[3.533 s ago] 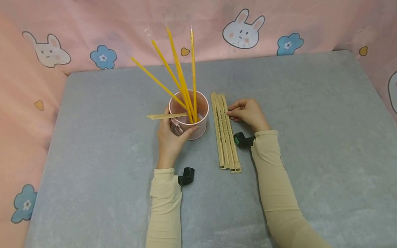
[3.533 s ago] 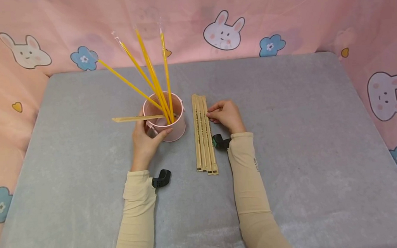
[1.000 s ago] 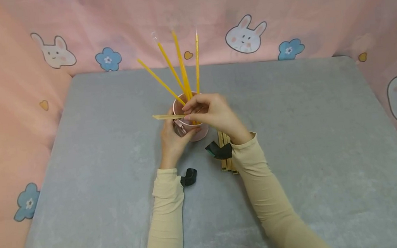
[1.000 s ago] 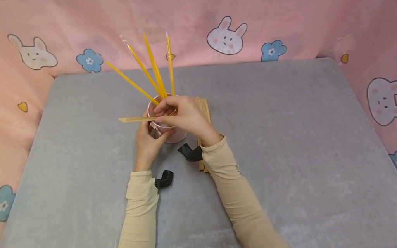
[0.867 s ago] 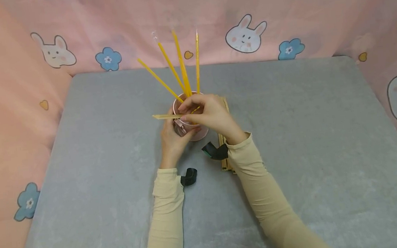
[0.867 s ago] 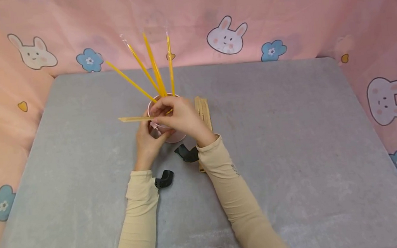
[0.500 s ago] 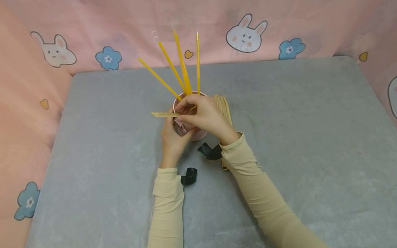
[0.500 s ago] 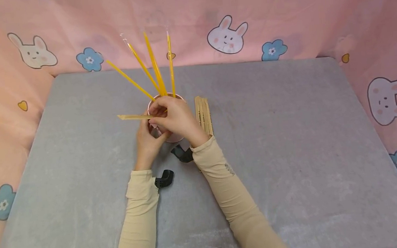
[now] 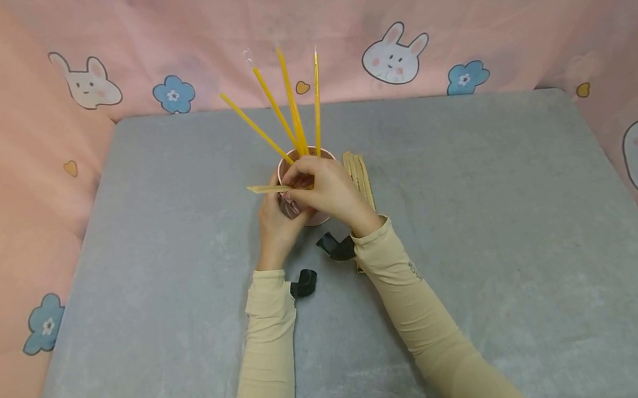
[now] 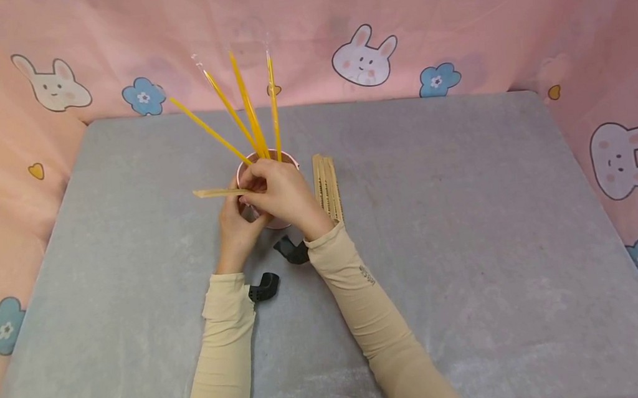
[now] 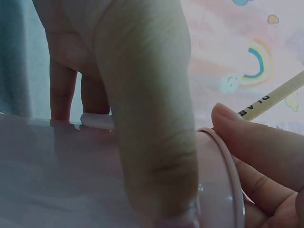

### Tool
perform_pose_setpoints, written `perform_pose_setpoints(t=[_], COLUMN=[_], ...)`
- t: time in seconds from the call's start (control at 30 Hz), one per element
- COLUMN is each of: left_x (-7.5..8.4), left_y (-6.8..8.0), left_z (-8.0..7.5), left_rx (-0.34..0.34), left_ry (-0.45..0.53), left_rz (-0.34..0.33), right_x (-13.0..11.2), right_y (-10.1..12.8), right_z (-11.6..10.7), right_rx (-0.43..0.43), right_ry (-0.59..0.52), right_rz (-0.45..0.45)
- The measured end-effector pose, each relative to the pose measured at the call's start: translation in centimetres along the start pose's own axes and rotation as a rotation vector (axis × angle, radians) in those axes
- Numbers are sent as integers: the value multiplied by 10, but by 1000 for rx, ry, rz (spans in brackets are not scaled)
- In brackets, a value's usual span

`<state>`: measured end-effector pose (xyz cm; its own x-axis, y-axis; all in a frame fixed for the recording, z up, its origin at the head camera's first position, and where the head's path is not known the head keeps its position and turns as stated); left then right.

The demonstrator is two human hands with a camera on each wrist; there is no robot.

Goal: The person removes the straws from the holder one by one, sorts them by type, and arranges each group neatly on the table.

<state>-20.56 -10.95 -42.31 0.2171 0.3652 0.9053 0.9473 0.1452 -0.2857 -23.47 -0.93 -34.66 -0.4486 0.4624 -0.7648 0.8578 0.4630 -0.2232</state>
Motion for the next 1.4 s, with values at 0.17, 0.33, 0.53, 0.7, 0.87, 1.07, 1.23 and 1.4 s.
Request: perform_pose_setpoints(t=[0.17, 0.33, 0.53, 0.7, 0.87, 1.07, 1.23, 1.4], left_x=[0, 1, 1, 0, 0, 2, 0, -1], left_y=[0, 2, 3, 3, 1, 1, 1, 1], left_z=[0, -1, -1, -1, 0, 1, 1, 1], left_rx=[-3, 4, 13, 6, 6, -3, 1, -5], left_ry=[-1, -28, -48, -19, 2, 15, 18, 36], left_rz=[24, 48, 24, 13, 31, 42, 23, 8], right_x=[-1, -5, -10, -10, -12, -10, -5, 0], right_y=[4, 13, 23, 29, 33, 36, 39, 42], right_z=[0, -4, -13, -19, -30, -49, -62, -73], right_rx=[-8, 27, 85, 132, 208, 292, 354, 403], right_ry=[-25, -78, -107, -234, -342, -426, -481, -521], right_rz=[-25, -102, -198, -216, -248, -221, -198, -183])
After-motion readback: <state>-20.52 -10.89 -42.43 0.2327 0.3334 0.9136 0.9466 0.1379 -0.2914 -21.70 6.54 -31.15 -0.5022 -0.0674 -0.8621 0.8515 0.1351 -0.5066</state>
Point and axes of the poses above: each hand's wrist, its own y-axis away from the middle knuckle, its own z-axis out of the palm, x = y × z, the point moved 6 cm from there along -y, towards the middle knuckle, and after that the axes turned 1 degree about x, right-handed, at the moved point
